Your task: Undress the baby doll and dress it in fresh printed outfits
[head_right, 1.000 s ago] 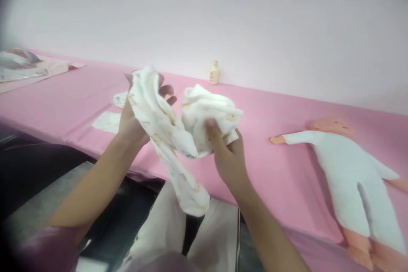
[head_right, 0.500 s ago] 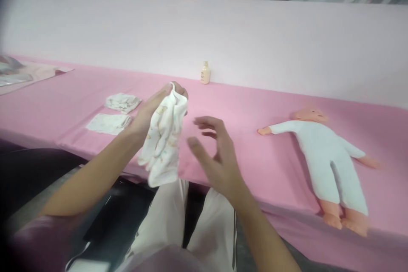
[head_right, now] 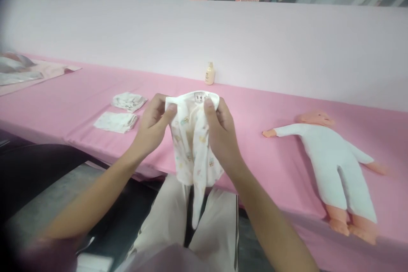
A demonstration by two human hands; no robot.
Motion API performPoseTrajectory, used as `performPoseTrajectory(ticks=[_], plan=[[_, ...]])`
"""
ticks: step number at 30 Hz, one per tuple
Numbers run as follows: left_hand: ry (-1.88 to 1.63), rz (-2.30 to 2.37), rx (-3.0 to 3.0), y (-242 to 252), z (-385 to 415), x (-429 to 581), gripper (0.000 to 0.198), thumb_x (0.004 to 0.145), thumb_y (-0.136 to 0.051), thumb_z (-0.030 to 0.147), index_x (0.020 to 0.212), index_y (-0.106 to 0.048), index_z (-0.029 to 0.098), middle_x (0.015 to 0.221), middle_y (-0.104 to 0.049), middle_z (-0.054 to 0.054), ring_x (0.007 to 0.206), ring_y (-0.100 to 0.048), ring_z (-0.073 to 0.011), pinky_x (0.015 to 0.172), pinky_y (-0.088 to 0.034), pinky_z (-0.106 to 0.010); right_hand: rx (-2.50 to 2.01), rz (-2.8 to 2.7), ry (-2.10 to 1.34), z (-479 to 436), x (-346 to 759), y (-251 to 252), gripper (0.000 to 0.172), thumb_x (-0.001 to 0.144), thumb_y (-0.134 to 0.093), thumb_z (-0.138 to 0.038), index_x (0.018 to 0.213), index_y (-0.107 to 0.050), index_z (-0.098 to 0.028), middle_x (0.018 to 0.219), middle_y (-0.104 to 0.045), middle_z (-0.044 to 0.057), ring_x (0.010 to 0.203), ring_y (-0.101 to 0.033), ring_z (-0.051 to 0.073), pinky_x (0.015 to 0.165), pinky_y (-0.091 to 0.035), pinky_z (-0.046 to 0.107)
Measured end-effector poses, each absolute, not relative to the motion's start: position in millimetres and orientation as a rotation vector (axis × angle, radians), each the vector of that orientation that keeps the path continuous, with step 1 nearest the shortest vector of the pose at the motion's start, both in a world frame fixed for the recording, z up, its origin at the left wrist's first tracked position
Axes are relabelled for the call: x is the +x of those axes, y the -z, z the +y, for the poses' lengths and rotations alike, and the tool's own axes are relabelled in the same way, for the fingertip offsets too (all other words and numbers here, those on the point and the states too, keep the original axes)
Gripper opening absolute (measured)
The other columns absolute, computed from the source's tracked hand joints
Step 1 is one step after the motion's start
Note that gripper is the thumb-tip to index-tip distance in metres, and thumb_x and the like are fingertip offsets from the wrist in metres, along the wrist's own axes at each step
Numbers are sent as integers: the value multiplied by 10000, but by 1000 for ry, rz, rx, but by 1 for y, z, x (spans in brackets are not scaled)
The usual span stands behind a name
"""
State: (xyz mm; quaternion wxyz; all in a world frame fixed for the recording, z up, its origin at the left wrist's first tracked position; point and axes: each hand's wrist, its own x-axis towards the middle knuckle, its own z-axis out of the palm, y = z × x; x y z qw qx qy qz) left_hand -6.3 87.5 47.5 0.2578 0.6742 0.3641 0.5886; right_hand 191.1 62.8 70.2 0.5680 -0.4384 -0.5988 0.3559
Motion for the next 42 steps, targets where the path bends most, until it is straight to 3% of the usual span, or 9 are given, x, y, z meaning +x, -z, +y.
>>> performPoseTrajectory(ticks=[3, 7, 15, 23, 27, 32, 35, 39, 42], plan=[[-1504, 946, 1829, -54, 85, -28, 279, 1113, -622, 537, 1063, -654, 264, 942, -689, -33, 845, -668, -186, 747, -564, -322, -1129, -1594, -722, 54, 224, -74, 490, 1071, -622, -721, 893, -614, -265, 782, -517, -6, 671, -496, 152, 559, -435, 277], [-1445, 995, 1999, -76, 67, -45, 269, 1100, -639, 526, 1042, -734, 281, 869, -701, -39, 798, -662, -216, 679, -532, -342, -1214, -1756, -554, 33, 254, -85, 425, 1094, -604, -692, 1006, -679, -283, 793, -593, 8, 666, -536, 164, 546, -424, 294], [-1497, 1233, 2397, -101, 106, -34, 269, 1115, -566, 491, 1077, -745, 295, 634, -512, 0, 718, -584, -240, 749, -493, -384, -1456, -1859, -32, 64, 260, -107, 367, 1168, -468, -569, 1018, -648, -288, 684, -537, -11, 604, -505, 179, 613, -354, 334], [-726, 1687, 2629, -25, 324, -4, 439, 1158, -354, 419, 1325, -690, 191, 1147, -751, -180, 1160, -649, -356, 1026, -459, -473, -1718, -2224, -360, 281, 307, -43, 358, 1117, -544, -499, 1078, -760, -216, 893, -717, 48, 777, -569, 197, 738, -401, 336], [-500, 1866, 2520, 22, 373, 22, 406, 1133, -403, 299, 1428, -617, 120, 1570, -572, -266, 1435, -512, -387, 1169, -382, -520, -2040, -2029, -172, 336, 294, 11, 303, 1075, -587, -347, 1261, -700, -135, 1290, -723, 213, 1195, -593, 319, 966, -439, 399], [-438, 1726, 2544, 64, 369, 44, 540, 1088, -498, 622, 1303, -627, 143, 1416, -652, -238, 1314, -570, -394, 1111, -428, -536, -2098, -1975, -162, 311, 267, 62, 530, 1102, -508, -660, 1242, -618, -160, 1181, -727, 195, 1128, -662, 362, 932, -480, 432], [-278, 1765, 2494, 80, 371, 52, 646, 1034, -528, 711, 1314, -615, 135, 1400, -667, -253, 1333, -571, -422, 1115, -425, -548, -2222, -1977, -209, 305, 263, 76, 568, 1081, -553, -667, 1275, -589, -135, 1224, -717, 227, 1142, -687, 395, 905, -493, 444], [-188, 1788, 2496, 87, 384, 62, 599, 1023, -532, 634, 1334, -626, 131, 1430, -673, -255, 1361, -568, -431, 1109, -429, -549, -2256, -1981, -257, 324, 268, 80, 481, 1072, -594, -601, 1219, -617, -143, 1164, -738, 211, 1120, -711, 377, 886, -489, 417], [-171, 1729, 2592, 85, 388, 71, 423, 1021, -527, 471, 1230, -685, 139, 1327, -729, -232, 1270, -627, -400, 1092, -432, -540, -2220, -2065, -349, 337, 274, 75, 348, 1062, -601, -538, 968, -631, -205, 965, -738, 136, 1002, -713, 318, 834, -463, 380]])
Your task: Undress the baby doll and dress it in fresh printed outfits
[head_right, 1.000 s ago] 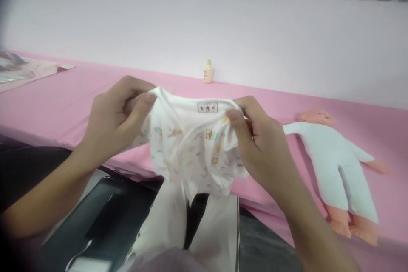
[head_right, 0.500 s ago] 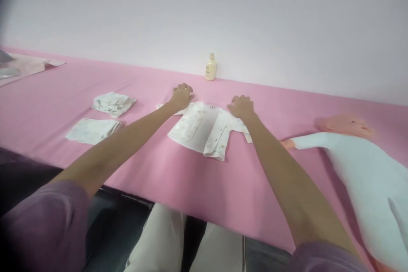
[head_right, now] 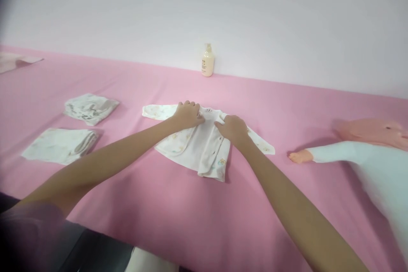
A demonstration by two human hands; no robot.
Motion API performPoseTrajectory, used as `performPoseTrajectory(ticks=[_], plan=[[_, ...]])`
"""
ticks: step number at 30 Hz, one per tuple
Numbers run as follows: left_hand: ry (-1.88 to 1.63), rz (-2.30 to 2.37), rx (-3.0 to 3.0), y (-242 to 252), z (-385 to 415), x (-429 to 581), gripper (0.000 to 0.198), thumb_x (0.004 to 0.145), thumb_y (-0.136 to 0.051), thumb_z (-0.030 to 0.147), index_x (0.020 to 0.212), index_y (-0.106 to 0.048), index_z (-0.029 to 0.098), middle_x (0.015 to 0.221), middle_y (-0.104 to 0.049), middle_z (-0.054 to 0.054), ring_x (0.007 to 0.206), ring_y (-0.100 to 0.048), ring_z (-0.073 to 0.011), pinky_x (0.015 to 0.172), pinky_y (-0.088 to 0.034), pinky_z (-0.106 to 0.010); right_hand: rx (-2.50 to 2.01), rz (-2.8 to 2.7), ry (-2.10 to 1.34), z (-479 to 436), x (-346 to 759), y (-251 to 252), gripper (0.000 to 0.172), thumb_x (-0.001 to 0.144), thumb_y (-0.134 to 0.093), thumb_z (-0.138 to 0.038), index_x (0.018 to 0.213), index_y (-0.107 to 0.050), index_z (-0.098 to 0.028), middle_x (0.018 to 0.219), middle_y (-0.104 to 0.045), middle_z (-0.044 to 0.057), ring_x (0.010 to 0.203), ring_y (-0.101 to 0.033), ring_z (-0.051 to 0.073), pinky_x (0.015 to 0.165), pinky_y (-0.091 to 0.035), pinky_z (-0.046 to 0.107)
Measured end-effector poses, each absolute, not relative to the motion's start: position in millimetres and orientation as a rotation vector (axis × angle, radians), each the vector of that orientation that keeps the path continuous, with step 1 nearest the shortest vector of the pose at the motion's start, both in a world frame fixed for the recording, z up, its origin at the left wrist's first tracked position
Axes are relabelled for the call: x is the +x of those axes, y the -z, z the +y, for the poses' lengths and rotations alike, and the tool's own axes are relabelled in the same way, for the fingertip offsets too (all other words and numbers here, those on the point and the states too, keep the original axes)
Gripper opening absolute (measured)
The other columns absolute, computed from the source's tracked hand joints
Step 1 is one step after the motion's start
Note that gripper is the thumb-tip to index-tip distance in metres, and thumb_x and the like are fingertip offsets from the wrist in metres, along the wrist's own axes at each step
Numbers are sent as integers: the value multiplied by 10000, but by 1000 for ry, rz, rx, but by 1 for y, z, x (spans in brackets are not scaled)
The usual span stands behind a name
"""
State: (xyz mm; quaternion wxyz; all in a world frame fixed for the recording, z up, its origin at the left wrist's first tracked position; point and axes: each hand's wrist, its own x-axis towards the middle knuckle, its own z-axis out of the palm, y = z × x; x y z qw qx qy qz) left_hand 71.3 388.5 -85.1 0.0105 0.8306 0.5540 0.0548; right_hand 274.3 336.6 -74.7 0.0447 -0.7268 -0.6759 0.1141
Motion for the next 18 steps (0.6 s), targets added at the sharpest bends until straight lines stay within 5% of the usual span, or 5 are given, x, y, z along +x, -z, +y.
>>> performPoseTrajectory(ticks=[7, 10, 13, 15, 18], plan=[[-326, 1704, 2270, 69, 406, 44, 314, 1043, -471, 445, 953, -667, 217, 928, -792, -100, 964, -735, -319, 1089, -465, -499, -2131, -2009, -708, 345, 332, 54, 468, 994, -631, -586, 736, -466, -233, 774, -623, 22, 723, -571, 197, 687, -391, 337], [-467, 1839, 2052, 64, 429, 4, 398, 1069, -412, 508, 872, -627, 237, 1009, -783, -133, 1096, -725, -374, 1021, -505, -501, -2221, -1880, -841, 345, 365, 53, 427, 930, -726, -632, 822, -615, -234, 904, -720, 55, 804, -646, 246, 738, -458, 371], [-478, 1876, 2006, 64, 441, -28, 431, 1087, -393, 514, 827, -611, 247, 1020, -757, -147, 1118, -704, -390, 1014, -498, -543, -2126, -1789, -446, 332, 365, 58, 368, 870, -797, -555, 1014, -686, -236, 1110, -763, 117, 1003, -693, 335, 863, -526, 455], [-544, 1898, 2046, 66, 433, -36, 374, 1075, -453, 529, 918, -635, 243, 1119, -749, -151, 1169, -668, -392, 1050, -479, -576, -1862, -1848, -144, 313, 346, 62, 328, 908, -753, -482, 1103, -681, -228, 1200, -754, 150, 1132, -676, 370, 975, -521, 514], [-692, 1583, 2369, 68, 399, -32, 348, 1050, -533, 549, 1144, -667, 242, 1333, -708, -142, 1272, -609, -371, 1129, -468, -566, -1478, -2108, -230, 276, 307, 61, 223, 1044, -601, -429, 1135, -695, -249, 1206, -764, 122, 1151, -686, 333, 998, -515, 485]])
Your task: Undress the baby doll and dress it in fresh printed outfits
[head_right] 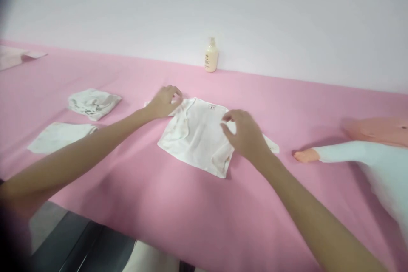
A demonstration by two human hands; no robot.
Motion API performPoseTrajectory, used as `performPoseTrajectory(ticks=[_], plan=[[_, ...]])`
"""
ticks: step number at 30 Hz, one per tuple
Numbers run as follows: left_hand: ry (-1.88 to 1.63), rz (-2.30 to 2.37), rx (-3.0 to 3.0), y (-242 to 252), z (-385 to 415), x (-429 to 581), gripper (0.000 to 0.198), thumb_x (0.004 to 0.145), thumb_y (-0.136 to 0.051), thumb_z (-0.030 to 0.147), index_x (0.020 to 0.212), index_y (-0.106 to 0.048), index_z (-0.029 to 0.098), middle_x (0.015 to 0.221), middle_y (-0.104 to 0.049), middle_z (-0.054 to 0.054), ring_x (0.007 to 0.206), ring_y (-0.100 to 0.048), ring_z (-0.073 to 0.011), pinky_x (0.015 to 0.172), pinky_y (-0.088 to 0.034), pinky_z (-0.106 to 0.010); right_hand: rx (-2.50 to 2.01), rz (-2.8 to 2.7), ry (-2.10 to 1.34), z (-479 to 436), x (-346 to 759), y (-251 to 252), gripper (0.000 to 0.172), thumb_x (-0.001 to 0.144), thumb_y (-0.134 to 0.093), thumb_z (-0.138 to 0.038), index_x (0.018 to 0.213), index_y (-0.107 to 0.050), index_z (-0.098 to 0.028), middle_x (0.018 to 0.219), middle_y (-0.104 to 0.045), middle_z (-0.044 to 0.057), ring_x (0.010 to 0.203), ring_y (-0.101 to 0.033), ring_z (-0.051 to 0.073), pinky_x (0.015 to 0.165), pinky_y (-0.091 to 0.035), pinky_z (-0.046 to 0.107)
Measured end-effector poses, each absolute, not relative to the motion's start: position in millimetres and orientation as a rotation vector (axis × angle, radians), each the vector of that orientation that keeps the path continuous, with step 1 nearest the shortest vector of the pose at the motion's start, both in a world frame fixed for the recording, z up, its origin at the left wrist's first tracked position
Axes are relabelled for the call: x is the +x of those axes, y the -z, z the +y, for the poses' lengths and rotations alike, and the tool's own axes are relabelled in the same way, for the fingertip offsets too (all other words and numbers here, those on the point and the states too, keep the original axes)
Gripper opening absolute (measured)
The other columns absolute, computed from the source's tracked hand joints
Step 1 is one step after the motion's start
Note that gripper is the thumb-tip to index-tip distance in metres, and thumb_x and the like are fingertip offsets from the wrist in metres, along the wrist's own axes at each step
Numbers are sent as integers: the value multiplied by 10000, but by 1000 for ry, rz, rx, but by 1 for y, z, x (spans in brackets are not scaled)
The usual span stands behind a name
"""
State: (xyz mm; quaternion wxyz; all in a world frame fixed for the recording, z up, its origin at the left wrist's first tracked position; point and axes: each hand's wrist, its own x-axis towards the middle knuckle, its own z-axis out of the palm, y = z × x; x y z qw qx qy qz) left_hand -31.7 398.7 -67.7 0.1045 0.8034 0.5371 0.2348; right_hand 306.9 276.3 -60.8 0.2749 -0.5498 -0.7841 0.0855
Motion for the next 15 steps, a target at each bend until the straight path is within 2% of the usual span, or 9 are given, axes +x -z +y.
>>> performPoseTrajectory(ticks=[2, 4, 9, 12, 15], plan=[[-603, 1114, 2599, 68, 370, -28, 384, 1066, -536, 563, 1256, -681, 262, 1347, -719, -102, 1269, -627, -329, 1187, -449, -533, -1350, -2317, -422, 254, 287, 57, 222, 1091, -554, -422, 1165, -699, -271, 1212, -770, 89, 1121, -699, 297, 922, -517, 434], [-429, 788, 2682, 67, 347, -29, 377, 1078, -554, 559, 1282, -699, 277, 1271, -757, -74, 1227, -657, -299, 1224, -414, -505, -1312, -2502, -567, 239, 279, 54, 218, 1111, -543, -430, 1125, -695, -274, 1141, -774, 66, 1045, -703, 271, 854, -496, 404], [-251, 636, 2805, 64, 331, -54, 244, 1039, -621, 461, 1132, -734, 266, 1055, -754, -81, 1098, -644, -300, 1124, -453, -472, -1440, -2710, -712, 229, 297, 50, 424, 1136, -480, -562, 872, -581, -246, 807, -683, 26, 757, -611, 220, 739, -403, 379], [-191, 615, 2908, 61, 334, -74, 149, 994, -613, 346, 1029, -737, 271, 1156, -746, -91, 1126, -621, -312, 1123, -448, -497, -1490, -2806, -664, 231, 317, 51, 521, 1140, -442, -601, 773, -493, -236, 679, -591, 8, 657, -530, 199, 728, -362, 380], [-167, 582, 2945, 57, 335, -95, 93, 936, -643, 297, 975, -723, 269, 1311, -732, -87, 1223, -609, -331, 1155, -433, -519, -1500, -2857, -597, 231, 333, 51, 509, 1135, -447, -583, 765, -508, -240, 658, -586, 17, 673, -546, 218, 710, -324, 382]])
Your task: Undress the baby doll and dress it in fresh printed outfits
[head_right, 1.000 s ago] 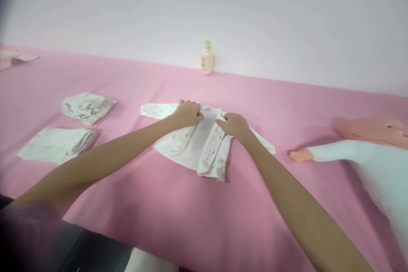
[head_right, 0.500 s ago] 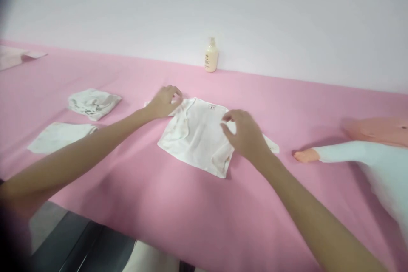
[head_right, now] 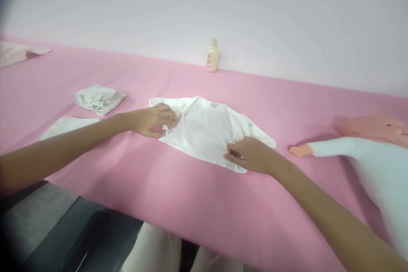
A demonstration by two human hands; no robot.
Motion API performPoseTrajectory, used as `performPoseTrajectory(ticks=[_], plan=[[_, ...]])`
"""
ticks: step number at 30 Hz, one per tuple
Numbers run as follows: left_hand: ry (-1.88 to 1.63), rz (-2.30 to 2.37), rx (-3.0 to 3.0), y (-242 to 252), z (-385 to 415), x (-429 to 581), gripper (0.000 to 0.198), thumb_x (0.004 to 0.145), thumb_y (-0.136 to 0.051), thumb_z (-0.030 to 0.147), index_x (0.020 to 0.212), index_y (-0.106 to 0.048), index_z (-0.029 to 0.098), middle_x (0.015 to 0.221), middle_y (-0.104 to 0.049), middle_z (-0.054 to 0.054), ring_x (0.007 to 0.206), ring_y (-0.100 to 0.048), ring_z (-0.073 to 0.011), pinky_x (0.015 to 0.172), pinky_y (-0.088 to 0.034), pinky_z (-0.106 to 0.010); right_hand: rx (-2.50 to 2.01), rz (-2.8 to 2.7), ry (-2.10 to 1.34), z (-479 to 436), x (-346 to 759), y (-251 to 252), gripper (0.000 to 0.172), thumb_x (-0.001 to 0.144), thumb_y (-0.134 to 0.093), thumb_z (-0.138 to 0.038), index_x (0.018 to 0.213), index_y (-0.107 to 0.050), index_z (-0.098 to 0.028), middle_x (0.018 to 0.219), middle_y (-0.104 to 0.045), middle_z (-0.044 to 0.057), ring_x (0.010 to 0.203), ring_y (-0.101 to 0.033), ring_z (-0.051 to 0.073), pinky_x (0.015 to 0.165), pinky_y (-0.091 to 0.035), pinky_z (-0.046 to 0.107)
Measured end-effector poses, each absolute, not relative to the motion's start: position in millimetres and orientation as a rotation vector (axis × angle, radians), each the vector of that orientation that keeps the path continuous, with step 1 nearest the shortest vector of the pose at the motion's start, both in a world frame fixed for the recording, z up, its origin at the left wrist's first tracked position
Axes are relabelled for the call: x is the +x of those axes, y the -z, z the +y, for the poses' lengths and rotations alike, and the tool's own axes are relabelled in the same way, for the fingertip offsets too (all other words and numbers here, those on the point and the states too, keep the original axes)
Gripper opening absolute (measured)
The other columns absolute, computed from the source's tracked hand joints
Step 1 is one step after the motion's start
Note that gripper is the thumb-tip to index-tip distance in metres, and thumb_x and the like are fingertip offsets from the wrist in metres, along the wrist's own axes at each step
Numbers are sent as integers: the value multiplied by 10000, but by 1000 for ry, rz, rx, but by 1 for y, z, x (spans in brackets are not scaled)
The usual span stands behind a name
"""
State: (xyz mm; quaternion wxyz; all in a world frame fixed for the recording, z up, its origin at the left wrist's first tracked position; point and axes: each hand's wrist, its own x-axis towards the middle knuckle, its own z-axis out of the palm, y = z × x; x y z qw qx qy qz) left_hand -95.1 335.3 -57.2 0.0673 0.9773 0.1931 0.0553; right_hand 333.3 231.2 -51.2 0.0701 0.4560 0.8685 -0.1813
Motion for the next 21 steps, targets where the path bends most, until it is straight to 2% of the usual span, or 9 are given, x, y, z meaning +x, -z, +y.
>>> performPoseTrajectory(ticks=[5, 7, 10, 12, 14, 17, 19, 21], plan=[[-111, 529, 2897, 58, 329, -129, 47, 873, -668, 269, 899, -706, 278, 1214, -755, -58, 1175, -624, -306, 1118, -474, -498, 1412, 2590, 518, 225, 343, 52, 461, 1131, -443, -597, 850, -565, -253, 716, -642, 27, 702, -575, 237, 692, -338, 388], [-99, 550, 2893, 60, 321, -138, 85, 925, -632, 279, 891, -709, 271, 1182, -751, -55, 1183, -617, -283, 1178, -458, -494, 1403, 2614, 485, 219, 344, 54, 453, 1131, -439, -611, 892, -595, -258, 745, -659, 37, 762, -601, 262, 740, -386, 406], [-158, 638, 2900, 63, 308, -139, 291, 1074, -531, 356, 853, -676, 234, 1068, -738, -54, 1086, -622, -237, 1266, -403, -513, 1422, 2660, 521, 212, 347, 56, 442, 1119, -463, -642, 967, -659, -275, 776, -678, 48, 897, -643, 307, 845, -450, 450], [-247, 776, 2878, 65, 305, -132, 383, 1116, -481, 431, 824, -639, 239, 934, -709, -49, 979, -630, -236, 1226, -434, -515, 1535, 2688, 614, 210, 350, 58, 425, 1103, -494, -666, 1052, -701, -298, 841, -712, 51, 953, -658, 314, 883, -478, 464], [-366, 994, 2832, 69, 311, -117, 372, 1110, -472, 489, 878, -647, 258, 903, -695, -59, 966, -643, -269, 1145, -476, -526, 1780, 2736, 641, 216, 354, 63, 419, 1081, -516, -676, 1137, -717, -313, 986, -751, 65, 1011, -663, 317, 920, -500, 478], [-550, 1372, 2678, 77, 337, -86, 330, 1045, -537, 551, 1095, -678, 257, 1185, -726, -113, 1174, -632, -348, 1111, -480, -573, 2322, 2716, 400, 240, 356, 77, 455, 1007, -578, -662, 1234, -687, -284, 1257, -737, 116, 1193, -630, 364, 1029, -497, 532], [-591, 1539, 2505, 83, 361, -60, 457, 984, -601, 611, 1254, -657, 246, 1384, -685, -141, 1352, -559, -397, 1162, -451, -601, 2547, 2580, 226, 265, 354, 88, 558, 935, -640, -680, 1301, -654, -259, 1375, -695, 149, 1327, -564, 415, 1125, -447, 591], [-573, 1570, 2378, 90, 385, -35, 568, 953, -628, 662, 1329, -632, 235, 1447, -659, -150, 1427, -506, -408, 1207, -418, -602, 2600, 2488, 209, 292, 350, 98, 624, 885, -671, -711, 1294, -650, -239, 1372, -680, 174, 1347, -545, 435, 1158, -412, 623]])
